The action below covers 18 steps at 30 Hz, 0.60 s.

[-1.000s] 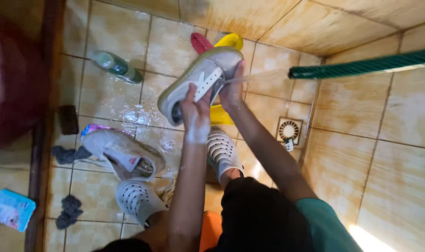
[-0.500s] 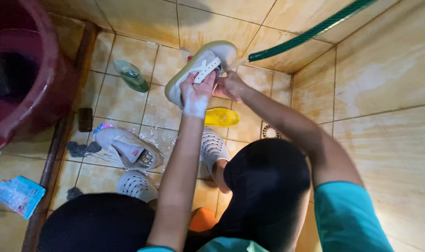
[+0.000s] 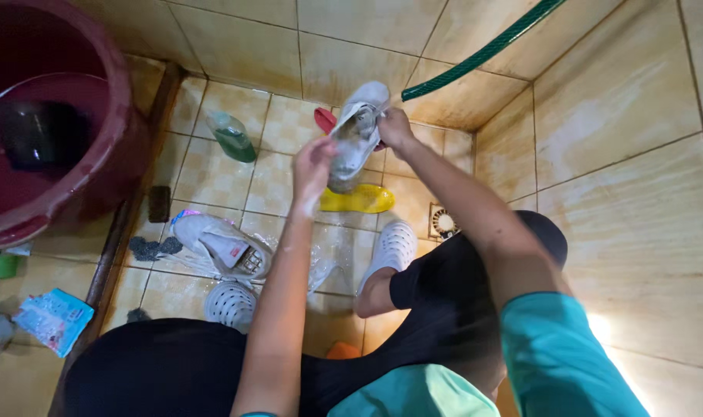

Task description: The person washes a pair of white sneakers using a hose and a pink brush. They scrub the uppers, soles, and interiors, then rinse repeatedly under running water.

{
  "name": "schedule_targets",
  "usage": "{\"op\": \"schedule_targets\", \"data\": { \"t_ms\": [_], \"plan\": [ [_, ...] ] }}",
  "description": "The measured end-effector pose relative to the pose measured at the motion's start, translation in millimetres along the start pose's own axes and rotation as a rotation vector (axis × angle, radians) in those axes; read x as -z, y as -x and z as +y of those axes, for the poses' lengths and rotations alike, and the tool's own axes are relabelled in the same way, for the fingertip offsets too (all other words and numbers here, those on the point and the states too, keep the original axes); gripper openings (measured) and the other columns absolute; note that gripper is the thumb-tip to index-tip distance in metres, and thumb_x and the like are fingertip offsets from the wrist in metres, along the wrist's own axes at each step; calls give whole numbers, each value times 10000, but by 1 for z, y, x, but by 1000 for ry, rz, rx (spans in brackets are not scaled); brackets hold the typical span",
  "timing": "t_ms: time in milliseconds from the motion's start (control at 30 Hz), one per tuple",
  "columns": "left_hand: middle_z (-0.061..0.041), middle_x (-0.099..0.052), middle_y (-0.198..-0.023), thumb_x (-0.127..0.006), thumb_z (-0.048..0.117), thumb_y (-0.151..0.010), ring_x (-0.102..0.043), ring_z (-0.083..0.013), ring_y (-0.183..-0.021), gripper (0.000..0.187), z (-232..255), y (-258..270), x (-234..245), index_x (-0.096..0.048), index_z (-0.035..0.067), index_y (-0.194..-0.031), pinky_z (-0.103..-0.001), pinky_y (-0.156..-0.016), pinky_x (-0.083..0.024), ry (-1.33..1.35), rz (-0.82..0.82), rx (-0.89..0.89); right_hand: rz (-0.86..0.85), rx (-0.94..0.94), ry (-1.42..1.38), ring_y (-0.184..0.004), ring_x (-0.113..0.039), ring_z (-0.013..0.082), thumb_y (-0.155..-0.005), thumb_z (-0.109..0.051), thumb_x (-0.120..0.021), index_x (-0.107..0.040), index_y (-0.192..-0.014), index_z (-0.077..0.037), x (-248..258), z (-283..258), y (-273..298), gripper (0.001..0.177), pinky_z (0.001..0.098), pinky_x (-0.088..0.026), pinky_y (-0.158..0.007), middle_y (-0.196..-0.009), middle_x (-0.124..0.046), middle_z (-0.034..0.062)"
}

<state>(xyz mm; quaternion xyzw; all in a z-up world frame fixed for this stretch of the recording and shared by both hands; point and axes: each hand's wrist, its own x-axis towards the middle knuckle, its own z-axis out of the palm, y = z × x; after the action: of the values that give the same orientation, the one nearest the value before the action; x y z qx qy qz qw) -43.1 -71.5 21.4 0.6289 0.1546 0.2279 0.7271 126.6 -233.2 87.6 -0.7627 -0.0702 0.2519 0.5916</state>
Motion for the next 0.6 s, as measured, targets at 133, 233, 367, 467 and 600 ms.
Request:
{"op": "schedule_targets", "data": {
  "t_ms": [133,233,367,467,600],
  "plan": [
    [-243,-592,-1298,-836,429,-990,-601,-318,-1137,709,-1,16,8,-523,-88,-1362,-401,-952,-538,-472,308,-267,139,-18,-265,-714,-743,218,-983,-74,-457,-687,-1152,-68,1,40,-7,286,394,-643,-568,-894,-743,99],
    [-143,-625,-1284,-773,592,-881,-634,-267,-1022,834,8,23,6,-498,16,-1418,-383,-812,-513,-249,64,332,212,28,-515,-797,-724,230,-1001,-67,-450,-650,-1223,-94,-3,66,-12,300,404,-622,-593,-991,-717,105],
    [-89,-665,-1141,-722,636,-801,-649,-185,-901,889,31,25,-13,-440,122,-1470,-326,-668,-534,-8,-60,467,366,82,-658,-903,-715,250,-1040,-59,-488,-568,-1281,-49,-34,86,-1,255,445,-632,-664,-1116,-666,120],
    [-36,-704,-1161,-713,631,-847,-723,-198,-911,900,47,11,-15,-523,24,-1483,-287,-584,-583,82,3,518,276,254,-838,-1032,-711,216,-1025,-30,-466,-504,-1333,-62,-52,96,24,312,400,-636,-848,-1210,-662,92],
    [-211,-654,-1166,-721,219,-897,-661,-282,-857,929,45,1,-15,-109,19,-1567,-302,-513,-494,48,226,476,311,267,-829,-1082,-673,234,-1047,-10,-488,-457,-1420,-22,-53,105,46,375,377,-571,-903,-1248,-653,116]
  ]
}}
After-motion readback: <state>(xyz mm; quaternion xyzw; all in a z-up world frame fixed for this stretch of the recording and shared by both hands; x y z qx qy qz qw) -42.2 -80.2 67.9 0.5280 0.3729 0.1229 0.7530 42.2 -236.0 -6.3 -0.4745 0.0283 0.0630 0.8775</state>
